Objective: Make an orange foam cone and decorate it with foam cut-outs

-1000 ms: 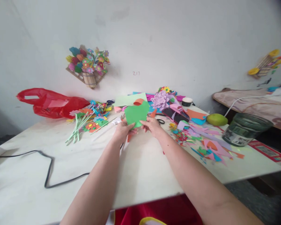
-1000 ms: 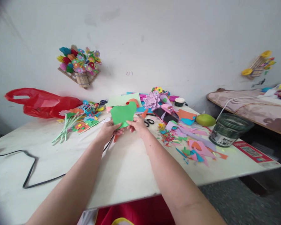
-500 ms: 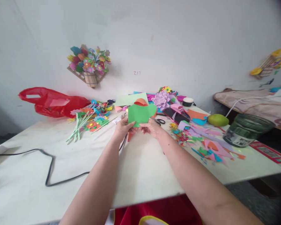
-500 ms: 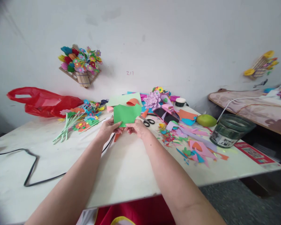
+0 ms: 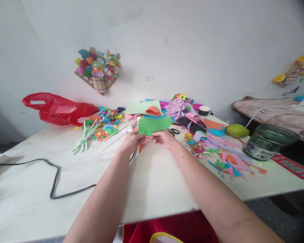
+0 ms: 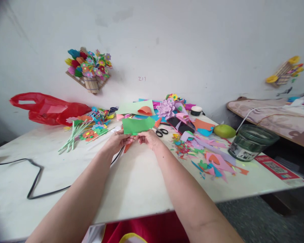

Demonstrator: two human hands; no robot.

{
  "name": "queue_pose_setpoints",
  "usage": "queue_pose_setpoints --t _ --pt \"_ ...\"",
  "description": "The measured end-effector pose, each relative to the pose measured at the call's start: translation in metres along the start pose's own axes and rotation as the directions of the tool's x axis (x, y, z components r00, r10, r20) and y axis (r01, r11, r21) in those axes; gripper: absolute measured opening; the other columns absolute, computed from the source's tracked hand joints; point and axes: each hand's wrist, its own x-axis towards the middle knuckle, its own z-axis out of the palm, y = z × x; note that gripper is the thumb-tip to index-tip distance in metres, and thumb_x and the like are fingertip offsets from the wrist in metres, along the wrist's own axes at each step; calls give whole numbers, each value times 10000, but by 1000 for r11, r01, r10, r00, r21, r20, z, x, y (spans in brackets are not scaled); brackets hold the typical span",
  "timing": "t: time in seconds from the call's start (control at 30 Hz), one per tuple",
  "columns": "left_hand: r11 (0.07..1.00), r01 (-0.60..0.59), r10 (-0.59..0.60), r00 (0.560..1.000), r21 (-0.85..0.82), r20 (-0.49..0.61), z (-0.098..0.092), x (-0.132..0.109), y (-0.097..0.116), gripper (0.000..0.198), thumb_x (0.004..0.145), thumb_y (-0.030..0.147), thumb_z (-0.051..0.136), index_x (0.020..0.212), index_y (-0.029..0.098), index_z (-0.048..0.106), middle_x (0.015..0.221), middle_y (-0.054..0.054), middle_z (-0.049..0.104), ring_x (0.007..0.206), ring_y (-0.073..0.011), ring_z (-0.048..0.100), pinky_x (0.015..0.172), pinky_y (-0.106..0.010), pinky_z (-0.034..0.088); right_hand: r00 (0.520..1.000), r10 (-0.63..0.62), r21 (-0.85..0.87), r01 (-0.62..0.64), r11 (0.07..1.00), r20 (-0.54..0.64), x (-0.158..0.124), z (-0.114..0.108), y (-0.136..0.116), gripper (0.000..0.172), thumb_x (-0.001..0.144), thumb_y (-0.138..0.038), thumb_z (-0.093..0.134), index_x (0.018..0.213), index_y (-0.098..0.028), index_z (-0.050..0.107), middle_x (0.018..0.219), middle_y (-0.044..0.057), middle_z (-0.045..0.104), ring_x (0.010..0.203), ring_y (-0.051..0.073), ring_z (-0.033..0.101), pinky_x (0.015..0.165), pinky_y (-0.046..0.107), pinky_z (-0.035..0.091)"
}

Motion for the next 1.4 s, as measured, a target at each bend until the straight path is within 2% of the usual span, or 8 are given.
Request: queue_pose_setpoints --t 0.2,0.33,0.5,0.67,0.8,1.0,1.2,1.4 --pt "999 42 -42 996 -6 -82 -1 2 -1 71 721 29 546 763 57 596 635 -117 675 513 -147 645 483 -188 519 1000 -11 49 10 999 26 -1 4 -3 110 545 -154 609 647 -120 634 482 11 602 357 84 459 367 205 328" --pt "1000 24 -24 999 -16 -35 -2 1 -2 64 703 55 609 766 64 608 682 -117 687 586 -154 666 541 -193 533 999 25 62 -23 998 -28 0 4 -4 11 567 -139 570 560 -131 573 449 16 581 327 88 435 352 219 328" --pt "998 -42 42 999 53 17 1 3 -6 261 605 178 765 813 63 657 752 -99 702 651 -138 662 645 -200 534 994 83 103 -75 992 -77 -2 4 -6 104 598 -117 520 497 -144 522 445 18 579 317 84 427 349 217 328" --pt "984 -91 96 995 153 -28 1 7 -10 358 576 341 786 782 82 651 668 -80 691 576 -142 646 563 -217 522 992 121 109 -116 987 -40 -2 5 -6 124 620 -125 504 498 -142 514 441 11 565 313 74 413 346 213 322" --pt "970 -114 129 990 215 -56 1 7 -10 356 587 387 769 733 101 615 614 -60 673 494 -133 618 463 -203 489 995 104 99 -104 990 -4 -5 8 -6 67 613 -144 572 561 -145 530 446 -6 572 316 72 417 349 210 325" --pt "954 -183 203 977 238 -62 4 6 -11 333 611 392 747 697 118 578 542 -26 629 395 -112 555 393 -203 440 995 102 57 -103 993 20 -6 13 -5 85 558 -182 655 574 -127 593 474 16 614 341 82 465 363 207 358" --pt "945 -222 228 974 239 1 4 7 -13 279 603 312 750 726 127 581 590 -19 640 427 -98 549 439 -204 439 998 60 83 -60 995 5 -4 12 -2 71 571 -167 611 522 -116 615 479 36 629 357 88 482 368 206 365" --pt "960 -218 224 974 178 -14 1 9 -16 183 606 230 703 702 121 592 567 -9 626 424 -89 535 446 -198 420 994 112 99 -111 989 -8 -3 13 -1 119 599 -129 528 497 -127 590 464 42 617 366 93 471 386 214 382"
